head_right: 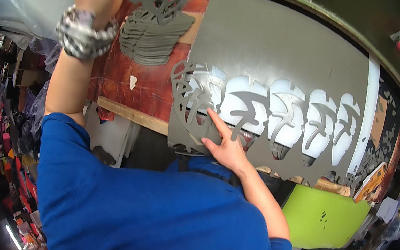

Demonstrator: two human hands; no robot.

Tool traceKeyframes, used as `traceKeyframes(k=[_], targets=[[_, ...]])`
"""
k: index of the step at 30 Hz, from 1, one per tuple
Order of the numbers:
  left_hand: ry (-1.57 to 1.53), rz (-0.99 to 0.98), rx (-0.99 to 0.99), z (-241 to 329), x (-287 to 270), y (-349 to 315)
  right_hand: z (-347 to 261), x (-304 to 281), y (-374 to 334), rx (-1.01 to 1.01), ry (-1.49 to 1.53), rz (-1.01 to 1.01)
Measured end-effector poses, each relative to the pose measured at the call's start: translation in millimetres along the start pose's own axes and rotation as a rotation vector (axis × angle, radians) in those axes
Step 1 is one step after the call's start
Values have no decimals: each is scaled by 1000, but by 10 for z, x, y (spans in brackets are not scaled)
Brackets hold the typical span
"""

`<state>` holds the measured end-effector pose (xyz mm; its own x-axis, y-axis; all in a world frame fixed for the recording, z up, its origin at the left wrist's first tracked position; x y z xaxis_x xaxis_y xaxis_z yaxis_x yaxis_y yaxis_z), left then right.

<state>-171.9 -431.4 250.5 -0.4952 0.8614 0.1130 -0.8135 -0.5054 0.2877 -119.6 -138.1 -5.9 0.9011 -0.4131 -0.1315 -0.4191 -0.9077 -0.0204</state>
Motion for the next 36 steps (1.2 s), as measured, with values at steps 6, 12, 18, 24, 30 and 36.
traceKeyframes(k=[6, 12, 18, 24, 30, 36], targets=[[826, -765, 499, -890, 982, -1867, 303, 104, 48, 183, 349, 30], [903, -820, 457, -1463, 923, -2455, 171, 29, 70, 171, 675, 55], [652, -652, -4, -1368, 807, -1894, 1, -64, 55, 151, 749, 31], [-517, 35, -246, -550, -409, -996, 145, -25, -71, 251, 156, -54], [-175, 132, -248, -109, -773, -575, -59, -164, -110, 182, -59, -84], [-70, 249, -213, -256, -1275, -303, -296, -519, -389, 245, 44, -114]])
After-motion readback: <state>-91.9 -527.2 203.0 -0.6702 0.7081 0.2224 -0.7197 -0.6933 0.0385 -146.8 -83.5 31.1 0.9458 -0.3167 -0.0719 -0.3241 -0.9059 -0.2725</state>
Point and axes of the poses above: each hand's wrist, its own y-axis towards the middle knuckle, its own x-axis out of the palm, z = x × y, the point moved 9 cm from there along y, towards the middle knuckle, and after that the axes turned 13 degrees about -x, right-handed, at the moved point
